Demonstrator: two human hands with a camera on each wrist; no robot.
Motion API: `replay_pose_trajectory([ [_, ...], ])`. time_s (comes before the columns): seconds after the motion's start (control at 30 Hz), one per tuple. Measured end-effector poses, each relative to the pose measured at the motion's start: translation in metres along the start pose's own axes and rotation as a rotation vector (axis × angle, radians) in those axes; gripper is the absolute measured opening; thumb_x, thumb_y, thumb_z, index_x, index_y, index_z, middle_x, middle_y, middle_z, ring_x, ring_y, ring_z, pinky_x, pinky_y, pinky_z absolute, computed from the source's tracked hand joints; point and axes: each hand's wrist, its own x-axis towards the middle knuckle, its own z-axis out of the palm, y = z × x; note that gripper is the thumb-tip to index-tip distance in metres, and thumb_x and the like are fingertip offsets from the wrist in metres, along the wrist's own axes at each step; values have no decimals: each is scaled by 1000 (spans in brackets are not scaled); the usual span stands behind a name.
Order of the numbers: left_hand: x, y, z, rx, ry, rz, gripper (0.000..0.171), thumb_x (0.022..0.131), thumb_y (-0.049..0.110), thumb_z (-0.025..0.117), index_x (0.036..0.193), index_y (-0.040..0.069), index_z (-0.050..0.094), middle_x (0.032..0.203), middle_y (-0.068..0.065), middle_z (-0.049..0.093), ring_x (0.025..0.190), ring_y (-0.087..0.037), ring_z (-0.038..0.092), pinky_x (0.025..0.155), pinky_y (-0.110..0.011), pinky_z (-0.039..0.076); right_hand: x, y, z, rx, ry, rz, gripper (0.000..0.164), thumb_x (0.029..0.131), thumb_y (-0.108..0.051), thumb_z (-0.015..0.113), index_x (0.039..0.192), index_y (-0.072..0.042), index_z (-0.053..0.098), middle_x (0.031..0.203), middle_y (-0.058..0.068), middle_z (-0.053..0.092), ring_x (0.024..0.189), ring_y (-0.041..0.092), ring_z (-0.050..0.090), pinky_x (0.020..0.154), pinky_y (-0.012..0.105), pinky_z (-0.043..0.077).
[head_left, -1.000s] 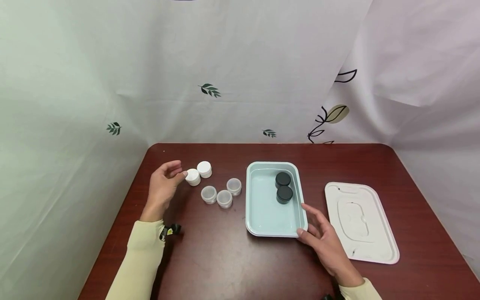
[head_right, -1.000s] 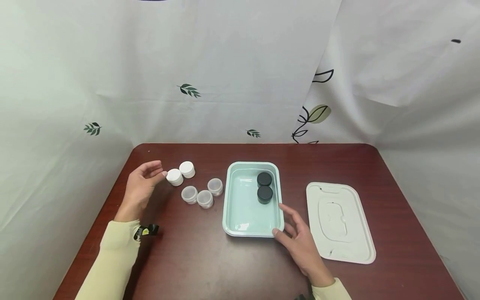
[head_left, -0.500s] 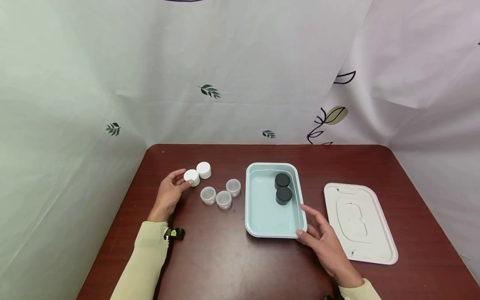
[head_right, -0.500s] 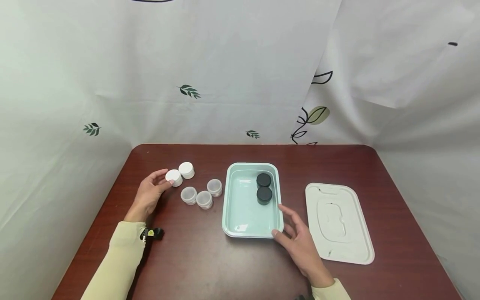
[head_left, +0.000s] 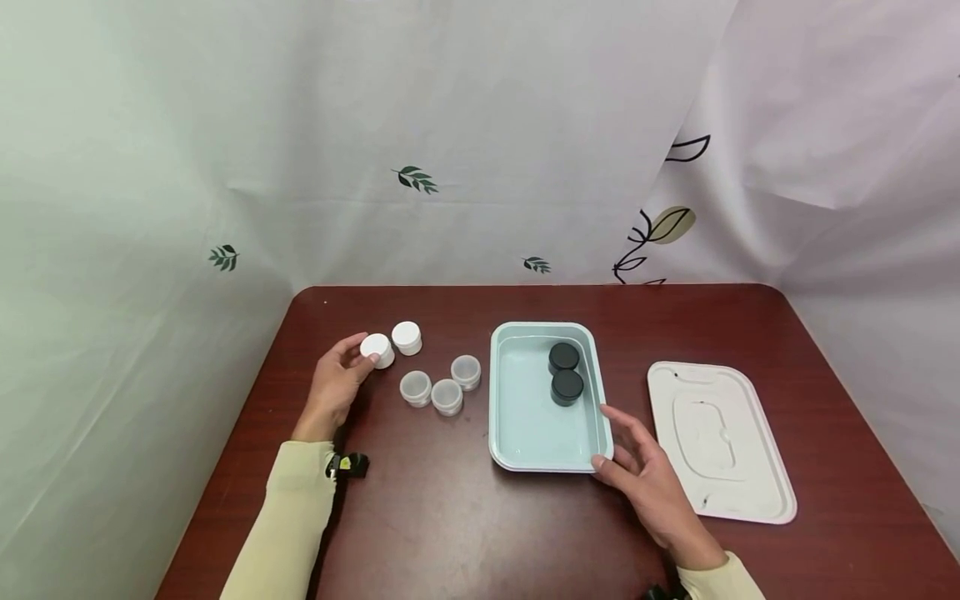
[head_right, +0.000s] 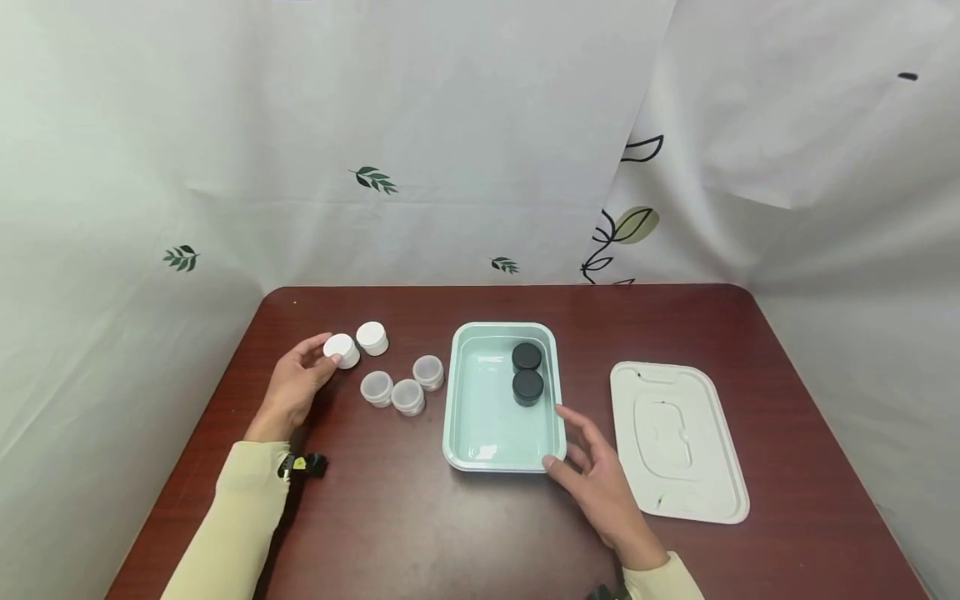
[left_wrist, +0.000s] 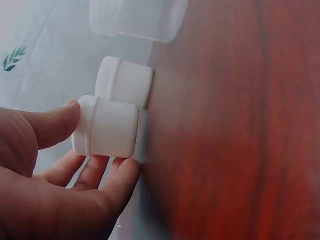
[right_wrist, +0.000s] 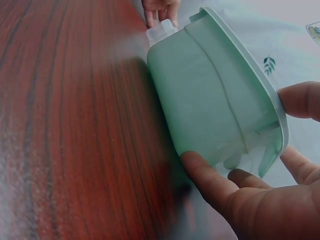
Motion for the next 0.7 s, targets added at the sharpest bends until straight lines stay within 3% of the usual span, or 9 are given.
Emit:
replay_pose_trajectory([
  [0.17,-9,18,-3,-44,20,7,58,101,3,69,155,6,51,133,-7,54,108,-9,54,84,-10,53,-1,0,0,2,-3,1,68,100,0,68,161,-7,37,156,23,41,126,12,67,89,27,61],
  [0.33,-24,42,0,-27,7,58,58,101,4,70,156,8,51,141,-10,53,115,-13,56,89,-11,55,-1,1,-1,-2,1,-3,67,100,-1,68,160,-8,39,154,23,44,125,12,67,89,28,61],
  [0.57,-43,70,20,22,-114,140,55,100,5,71,153,6,54,139,-16,58,112,-15,61,87,-12,54,0,2,-2,-7,-7,-7,67,100,0,68,160,-8,38,156,24,44,127,13,67,89,28,61],
  [0.7,-51,78,37,20,-204,177,55,99,1,72,151,5,55,141,-19,60,120,-22,64,89,-15,56,1,3,-2,-19,-13,-6,67,100,-1,68,160,-8,38,159,25,41,127,12,66,88,28,61],
])
